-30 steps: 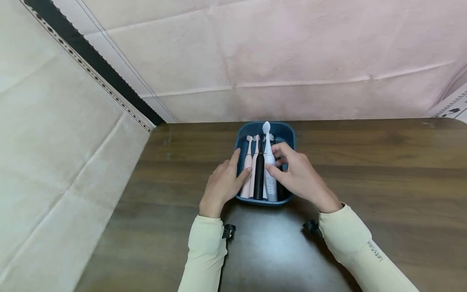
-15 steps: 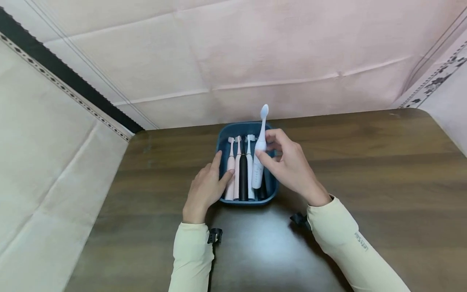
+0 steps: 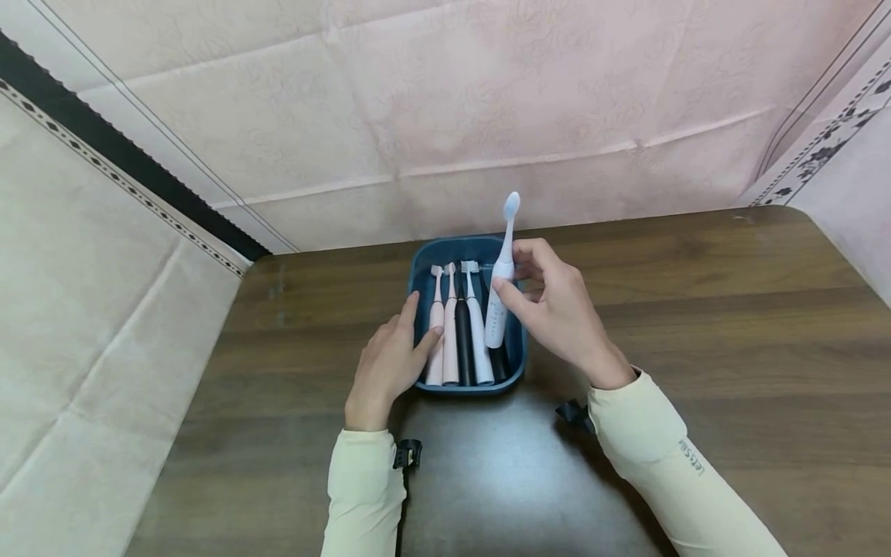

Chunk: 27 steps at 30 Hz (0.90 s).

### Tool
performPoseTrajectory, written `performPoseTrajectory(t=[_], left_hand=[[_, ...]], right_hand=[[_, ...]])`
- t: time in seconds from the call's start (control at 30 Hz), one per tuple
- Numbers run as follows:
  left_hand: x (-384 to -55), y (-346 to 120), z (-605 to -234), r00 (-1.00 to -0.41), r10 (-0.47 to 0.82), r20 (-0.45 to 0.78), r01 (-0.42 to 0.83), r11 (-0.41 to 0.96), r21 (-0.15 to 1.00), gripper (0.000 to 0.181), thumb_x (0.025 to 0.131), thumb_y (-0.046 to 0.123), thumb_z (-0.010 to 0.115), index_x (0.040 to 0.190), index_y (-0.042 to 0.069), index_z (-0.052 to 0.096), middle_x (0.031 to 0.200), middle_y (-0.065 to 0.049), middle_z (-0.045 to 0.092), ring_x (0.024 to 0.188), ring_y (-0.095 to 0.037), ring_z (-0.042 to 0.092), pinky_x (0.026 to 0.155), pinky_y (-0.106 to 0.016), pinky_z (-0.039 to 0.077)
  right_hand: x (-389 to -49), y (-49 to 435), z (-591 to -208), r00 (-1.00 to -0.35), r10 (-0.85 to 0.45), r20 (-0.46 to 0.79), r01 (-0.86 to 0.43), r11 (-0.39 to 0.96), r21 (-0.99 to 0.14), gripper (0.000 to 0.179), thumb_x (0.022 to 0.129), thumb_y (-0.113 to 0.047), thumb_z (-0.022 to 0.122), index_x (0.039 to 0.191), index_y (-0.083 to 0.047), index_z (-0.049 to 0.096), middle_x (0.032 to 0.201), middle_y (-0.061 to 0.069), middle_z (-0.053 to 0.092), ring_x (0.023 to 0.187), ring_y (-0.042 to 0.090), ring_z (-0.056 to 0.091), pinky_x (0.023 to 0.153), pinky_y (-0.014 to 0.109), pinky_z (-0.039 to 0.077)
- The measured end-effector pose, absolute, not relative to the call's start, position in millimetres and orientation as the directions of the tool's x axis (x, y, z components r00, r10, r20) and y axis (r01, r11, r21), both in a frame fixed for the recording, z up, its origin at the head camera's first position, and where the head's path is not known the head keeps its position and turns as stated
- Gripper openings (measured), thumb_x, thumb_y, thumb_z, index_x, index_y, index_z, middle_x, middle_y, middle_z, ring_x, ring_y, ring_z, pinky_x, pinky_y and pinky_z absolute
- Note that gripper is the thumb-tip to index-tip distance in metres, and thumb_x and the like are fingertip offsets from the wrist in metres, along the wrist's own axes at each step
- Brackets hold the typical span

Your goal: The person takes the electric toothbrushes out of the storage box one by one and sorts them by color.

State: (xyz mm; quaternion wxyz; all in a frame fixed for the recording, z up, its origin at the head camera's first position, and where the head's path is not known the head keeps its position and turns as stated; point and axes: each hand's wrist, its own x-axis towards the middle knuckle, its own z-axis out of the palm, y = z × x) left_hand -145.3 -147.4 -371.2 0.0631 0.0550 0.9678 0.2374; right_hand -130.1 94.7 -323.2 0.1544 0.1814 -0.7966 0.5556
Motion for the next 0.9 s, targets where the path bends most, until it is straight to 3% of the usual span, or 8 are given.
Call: performPoseTrajectory(t=[0.27, 0.5, 0.9], left_hand=[[-146, -147, -372, -0.987, 0.134, -0.087, 0.078, 0.881, 0.466, 0.074, 0.103, 0.044, 0.057, 0.163, 0.018, 0.022, 0.154, -0.018, 0.045, 0.134, -0.039, 0.049, 0.106, -0.061, 0.04], [-146, -146, -371, -0.986, 0.135, -0.097, 0.076, 0.885, 0.46, 0.075, 0.103, 0.045, 0.057, 0.164, 0.019, 0.021, 0.154, -0.018, 0.045, 0.133, -0.039, 0.049, 0.106, -0.06, 0.041], [-146, -147, -370, -0.985, 0.135, -0.102, 0.073, 0.883, 0.463, 0.076, 0.103, 0.046, 0.057, 0.164, 0.019, 0.021, 0.153, -0.019, 0.046, 0.132, -0.039, 0.05, 0.105, -0.06, 0.041]], right_hand=[[-133, 103, -322, -0.867, -0.097, 0.488, -0.491, 0.33, -0.806, 0.034, 0.095, 0.0, 0.068, 0.126, 0.002, 0.054, 0.119, 0.014, 0.066, 0.106, 0.025, 0.068, 0.078, 0.043, 0.06], [-134, 117, -319, -0.861, -0.011, 0.508, -0.475, 0.372, -0.797, 0.031, 0.096, -0.004, 0.068, 0.124, 0.002, 0.056, 0.115, 0.01, 0.068, 0.102, 0.017, 0.066, 0.072, 0.021, 0.053], [-135, 151, -309, -0.837, 0.141, 0.529, -0.422, 0.449, -0.787, 0.032, 0.095, -0.003, 0.067, 0.122, 0.008, 0.054, 0.112, 0.013, 0.067, 0.098, 0.004, 0.063, 0.072, 0.014, 0.051]])
